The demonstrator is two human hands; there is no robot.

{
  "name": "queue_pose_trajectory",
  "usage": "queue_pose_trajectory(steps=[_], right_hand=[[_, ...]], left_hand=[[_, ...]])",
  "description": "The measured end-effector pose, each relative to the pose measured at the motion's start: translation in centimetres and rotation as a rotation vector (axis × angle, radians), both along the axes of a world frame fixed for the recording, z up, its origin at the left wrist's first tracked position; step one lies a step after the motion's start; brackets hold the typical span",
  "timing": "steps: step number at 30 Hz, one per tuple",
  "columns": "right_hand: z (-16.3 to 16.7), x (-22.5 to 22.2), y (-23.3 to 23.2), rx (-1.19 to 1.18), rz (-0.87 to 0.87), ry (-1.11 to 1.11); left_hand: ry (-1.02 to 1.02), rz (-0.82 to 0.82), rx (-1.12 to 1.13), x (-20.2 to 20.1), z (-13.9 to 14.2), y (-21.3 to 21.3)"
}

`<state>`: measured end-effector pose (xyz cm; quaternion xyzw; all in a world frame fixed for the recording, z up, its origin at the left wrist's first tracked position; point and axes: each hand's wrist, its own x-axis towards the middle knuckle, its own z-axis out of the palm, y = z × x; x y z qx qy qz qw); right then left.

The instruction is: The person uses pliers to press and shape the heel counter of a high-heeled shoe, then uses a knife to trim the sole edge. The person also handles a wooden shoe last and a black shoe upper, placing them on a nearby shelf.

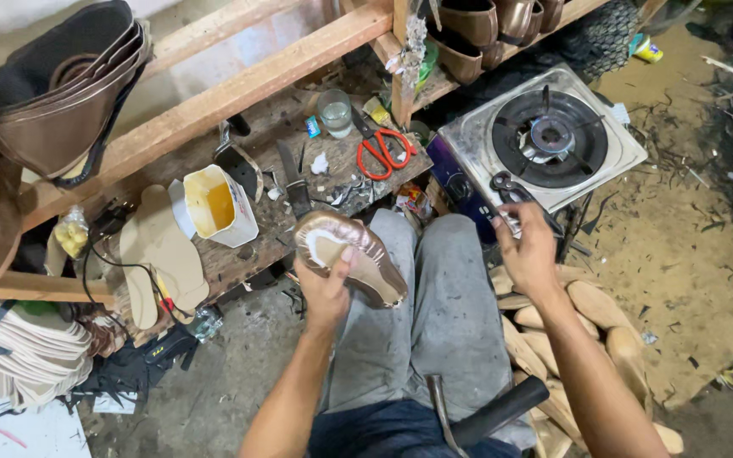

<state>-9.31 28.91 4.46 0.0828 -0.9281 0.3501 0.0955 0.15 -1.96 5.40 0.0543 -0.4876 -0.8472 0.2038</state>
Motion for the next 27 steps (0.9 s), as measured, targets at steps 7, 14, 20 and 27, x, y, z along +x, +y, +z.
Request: queue_pose_trajectory(steps=[7, 14, 20, 27], right_hand=[[2.9, 13.3, -7.7, -1.705, 0.493, -1.093], [5.3, 12.9, -10.1, -1.587, 0.417, -0.683], [10.6, 7.0, -11.8, -1.506, 0.359, -0.163], [23.8, -7.7, -20.4, -0.858, 0.493, 0.323]], left_hand=[[0.321, -0.392, 0.494, -0.9, 4.6, 3.0], [-0.110, -0.178, 0.136, -1.0, 1.8, 3.1], [-0.123, -0.191, -0.202, 3.1, -7.1, 2.6], [-0.081, -0.087, -0.137, 3.0, -11.0, 2.5]])
